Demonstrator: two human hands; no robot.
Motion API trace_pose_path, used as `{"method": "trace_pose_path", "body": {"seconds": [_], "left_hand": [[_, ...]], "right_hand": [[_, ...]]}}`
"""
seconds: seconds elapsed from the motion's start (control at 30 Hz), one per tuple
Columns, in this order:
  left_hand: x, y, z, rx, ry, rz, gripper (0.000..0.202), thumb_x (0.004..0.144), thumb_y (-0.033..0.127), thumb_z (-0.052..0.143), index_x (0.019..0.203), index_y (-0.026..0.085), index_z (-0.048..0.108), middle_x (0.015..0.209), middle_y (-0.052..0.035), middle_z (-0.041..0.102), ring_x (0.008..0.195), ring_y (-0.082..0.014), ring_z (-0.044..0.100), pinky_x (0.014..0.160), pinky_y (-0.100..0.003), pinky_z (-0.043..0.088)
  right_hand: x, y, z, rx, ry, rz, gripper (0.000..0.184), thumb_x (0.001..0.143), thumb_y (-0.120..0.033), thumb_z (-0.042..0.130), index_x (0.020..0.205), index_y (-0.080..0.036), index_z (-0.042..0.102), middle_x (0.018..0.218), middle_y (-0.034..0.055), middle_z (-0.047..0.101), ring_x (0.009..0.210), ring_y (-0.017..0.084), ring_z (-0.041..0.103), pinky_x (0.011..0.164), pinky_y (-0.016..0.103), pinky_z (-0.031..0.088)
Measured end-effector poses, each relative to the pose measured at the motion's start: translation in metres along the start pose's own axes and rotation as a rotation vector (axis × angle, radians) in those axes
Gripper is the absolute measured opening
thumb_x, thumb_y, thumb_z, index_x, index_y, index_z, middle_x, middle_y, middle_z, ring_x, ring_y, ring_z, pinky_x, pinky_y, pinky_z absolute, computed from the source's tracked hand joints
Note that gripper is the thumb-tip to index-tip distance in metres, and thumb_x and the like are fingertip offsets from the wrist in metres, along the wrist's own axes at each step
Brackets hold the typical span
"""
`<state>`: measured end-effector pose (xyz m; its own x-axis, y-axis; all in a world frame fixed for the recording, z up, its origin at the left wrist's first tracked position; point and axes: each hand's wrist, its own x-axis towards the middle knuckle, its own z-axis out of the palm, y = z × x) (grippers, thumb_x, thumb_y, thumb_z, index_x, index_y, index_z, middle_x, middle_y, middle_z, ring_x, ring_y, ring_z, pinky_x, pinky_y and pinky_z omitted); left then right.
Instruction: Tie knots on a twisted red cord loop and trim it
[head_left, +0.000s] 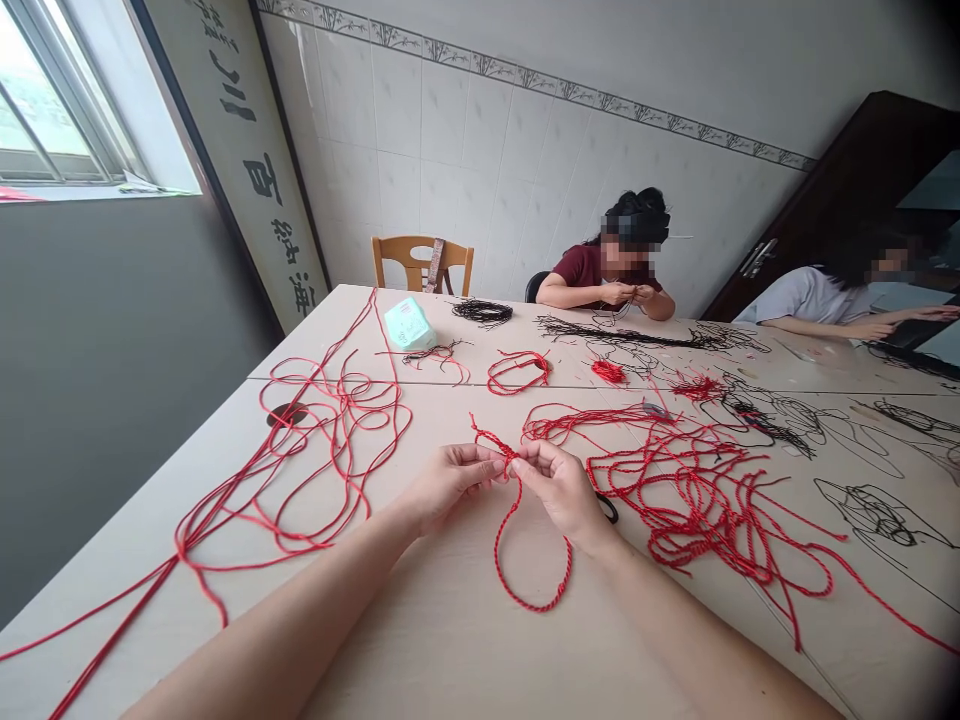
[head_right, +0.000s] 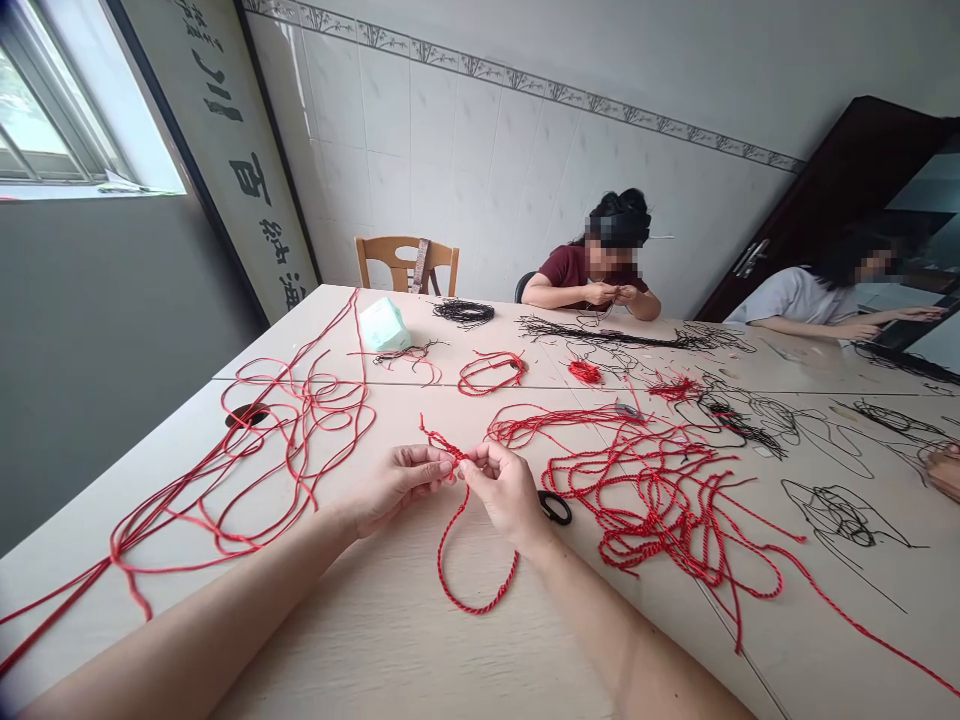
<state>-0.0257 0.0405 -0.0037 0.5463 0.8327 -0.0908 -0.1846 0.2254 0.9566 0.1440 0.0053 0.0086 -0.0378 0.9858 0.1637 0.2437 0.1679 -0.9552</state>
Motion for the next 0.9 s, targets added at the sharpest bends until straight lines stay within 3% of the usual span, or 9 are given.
{"method": "trace_pose_path", "body": {"seconds": [0.13,0.33,0.47,0.77,0.9], "left_hand": [[-0.0013,0.0034,0.0040,0.044,0.052,0.006,0.023,0.066,0.033,0.073,0.077,0.014,0.067,0.074,-0.0019,0.062,0.065,-0.0082,0.047,0.063,-0.022,0.034],[-0.0027,0.0008,0.0007,0.051,0.014,0.009,0.029,0.076,0.042,0.062,0.082,0.014,0.068,0.085,-0.0060,0.066,0.069,-0.0098,0.047,0.063,-0.022,0.033],[-0.0012,-0.0024,-0.0022,0.083,0.022,0.021,0.026,0.074,0.041,0.063,0.080,0.016,0.069,0.079,-0.0036,0.065,0.064,-0.0087,0.043,0.062,-0.022,0.033],[-0.0009,-0.0005,0.0011,0.115,0.061,0.028,0.027,0.067,0.039,0.069,0.076,0.014,0.070,0.072,-0.0040,0.063,0.064,-0.0103,0.046,0.061,-0.024,0.033],[-0.0014,-0.0002,0.0016,0.089,0.060,0.024,0.023,0.066,0.036,0.071,0.071,0.014,0.068,0.070,-0.0017,0.061,0.062,-0.0093,0.046,0.062,-0.023,0.033]], "right_hand": [[-0.0011,-0.0032,0.0022,-0.057,0.011,0.004,0.018,0.077,-0.033,0.060,0.080,-0.016,0.059,0.071,0.0014,0.060,0.064,0.014,0.053,0.060,0.026,0.041],[-0.0010,-0.0049,0.0024,0.174,-0.046,0.076,0.018,0.078,-0.033,0.060,0.084,-0.016,0.059,0.076,0.0033,0.066,0.075,0.016,0.060,0.070,0.027,0.044],[-0.0010,-0.0043,0.0024,0.210,-0.045,0.103,0.017,0.077,-0.032,0.062,0.083,-0.016,0.059,0.074,0.0025,0.066,0.073,0.015,0.060,0.068,0.025,0.044],[-0.0013,-0.0031,0.0032,-0.029,0.003,0.006,0.018,0.077,-0.034,0.060,0.080,-0.016,0.058,0.071,0.0017,0.060,0.066,0.015,0.055,0.063,0.027,0.042],[-0.0013,-0.0018,0.0032,-0.024,-0.008,0.000,0.018,0.077,-0.035,0.059,0.079,-0.017,0.058,0.070,0.0008,0.060,0.064,0.014,0.052,0.061,0.026,0.042]]}}
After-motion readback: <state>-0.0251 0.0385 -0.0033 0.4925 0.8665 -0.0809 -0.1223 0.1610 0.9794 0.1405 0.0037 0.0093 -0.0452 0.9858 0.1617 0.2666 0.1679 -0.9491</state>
